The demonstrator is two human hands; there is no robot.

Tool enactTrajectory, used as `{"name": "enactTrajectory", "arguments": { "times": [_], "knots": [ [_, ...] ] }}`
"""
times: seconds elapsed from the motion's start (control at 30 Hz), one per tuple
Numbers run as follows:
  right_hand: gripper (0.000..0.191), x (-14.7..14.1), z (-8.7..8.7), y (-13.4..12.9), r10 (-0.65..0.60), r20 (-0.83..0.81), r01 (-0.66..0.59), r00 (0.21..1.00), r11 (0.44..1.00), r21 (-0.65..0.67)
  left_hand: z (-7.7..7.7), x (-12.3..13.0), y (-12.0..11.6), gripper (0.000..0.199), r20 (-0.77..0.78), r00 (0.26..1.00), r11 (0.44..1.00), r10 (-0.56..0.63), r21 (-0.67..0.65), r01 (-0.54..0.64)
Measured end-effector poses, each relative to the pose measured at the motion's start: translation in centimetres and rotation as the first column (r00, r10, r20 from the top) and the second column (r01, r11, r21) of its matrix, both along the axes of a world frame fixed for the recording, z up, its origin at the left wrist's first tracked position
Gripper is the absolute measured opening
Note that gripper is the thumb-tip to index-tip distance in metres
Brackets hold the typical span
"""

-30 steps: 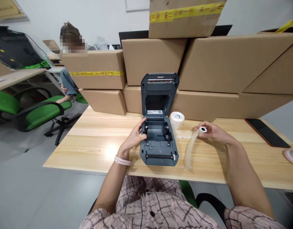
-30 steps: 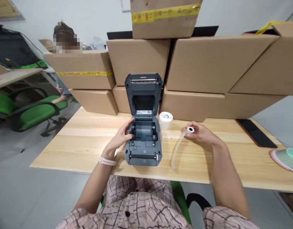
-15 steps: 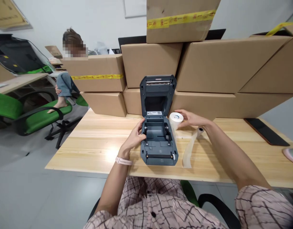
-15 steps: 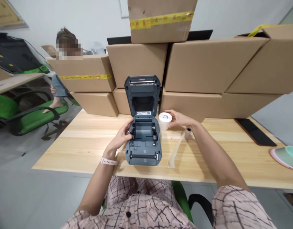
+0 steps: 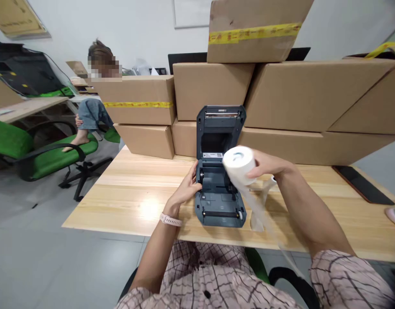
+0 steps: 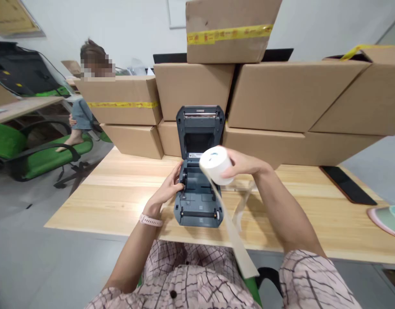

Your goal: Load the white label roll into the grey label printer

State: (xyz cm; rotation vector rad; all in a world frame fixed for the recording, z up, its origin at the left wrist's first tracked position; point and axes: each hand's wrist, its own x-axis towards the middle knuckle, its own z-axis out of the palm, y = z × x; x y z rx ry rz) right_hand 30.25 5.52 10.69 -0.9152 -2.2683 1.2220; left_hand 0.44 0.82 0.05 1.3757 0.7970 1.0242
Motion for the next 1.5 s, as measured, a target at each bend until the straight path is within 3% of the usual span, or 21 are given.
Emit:
{"name": "enactTrajectory", "arguments": {
  "times": [0.07, 0.13, 0.27, 0.43, 0.53, 0.67, 0.77, 0.87, 1.0, 1.23, 1.37, 1.5],
  "knots": [
    [0.075, -2.7, 1.1, -0.1, 0.097, 0.234, -0.135, 0.967, 0.979, 0.151, -0.1, 0.0, 0.0, 0.114, 0.005, 1.000, 1.000, 0.012, -0.016, -0.012],
    [0.069, -5.1, 1.3, -0.2, 0.129, 0.425, -0.237, 0.896, 0.948, 0.212, -0.2, 0.0, 0.1, 0.117, -0.002, 1.000, 1.000, 0.012, -0.022, -0.013],
    [0.071, -7.8, 0.1, 0.0, 0.108, 0.598, -0.275, 0.794, 0.941, 0.195, -0.3, -0.2, 0.1, 0.117, -0.008, 1.000, 1.000, 0.001, -0.022, -0.001],
    [0.082, -8.8, -1.7, 0.5, 0.108, 0.696, -0.249, 0.710, 0.963, 0.105, -0.3, -0.1, 0.1, 0.117, -0.018, 1.000, 1.000, 0.011, -0.009, -0.011],
    [0.082, -8.1, -1.8, -0.7, 0.068, 0.629, -0.238, 0.775, 0.952, 0.190, -0.3, 0.0, 0.1, 0.117, -0.022, 1.000, 1.000, 0.016, -0.002, -0.016],
    [0.058, -6.0, -1.6, -5.5, 0.019, 0.378, -0.177, 0.926, 0.904, 0.388, -0.4, 0.1, 0.1, 0.110, -0.010, 0.999, 0.999, 0.033, 0.017, -0.033],
    [0.048, -5.0, -2.4, -9.9, 0.031, 0.348, -0.170, 0.937, 0.912, 0.374, -0.5, 0.2, 0.0, 0.102, -0.017, 0.998, 0.998, 0.055, 0.043, -0.054],
    [0.046, -4.9, -4.0, -12.8, -0.046, 0.384, -0.115, 0.922, 0.915, 0.387, -0.4, 0.2, -0.1, 0.100, -0.043, 0.998, 0.997, 0.056, 0.049, -0.054],
    [0.040, -5.1, -5.3, -13.7, -0.105, 0.328, -0.057, 0.939, 0.892, 0.448, -0.2, 0.2, -0.2, 0.100, -0.069, 0.996, 0.998, 0.048, 0.045, -0.045],
    [0.034, -5.4, -5.1, -13.6, -0.143, 0.312, -0.049, 0.939, 0.845, 0.533, -0.1, 0.1, -0.3, 0.100, -0.056, 0.998, 0.999, 0.034, 0.005, -0.033],
    [0.042, -6.9, -6.2, -15.3, -0.205, 0.315, -0.030, 0.927, 0.796, 0.605, 0.3, 0.3, -0.9, 0.098, -0.053, 0.998, 0.999, 0.044, -0.008, -0.044],
    [0.057, -8.2, -7.8, -17.3, -0.300, 0.285, 0.045, 0.911, 0.757, 0.652, 0.8, 0.5, -1.7, 0.114, -0.139, 0.990, 0.999, 0.032, 0.009, -0.031]
  ]
}}
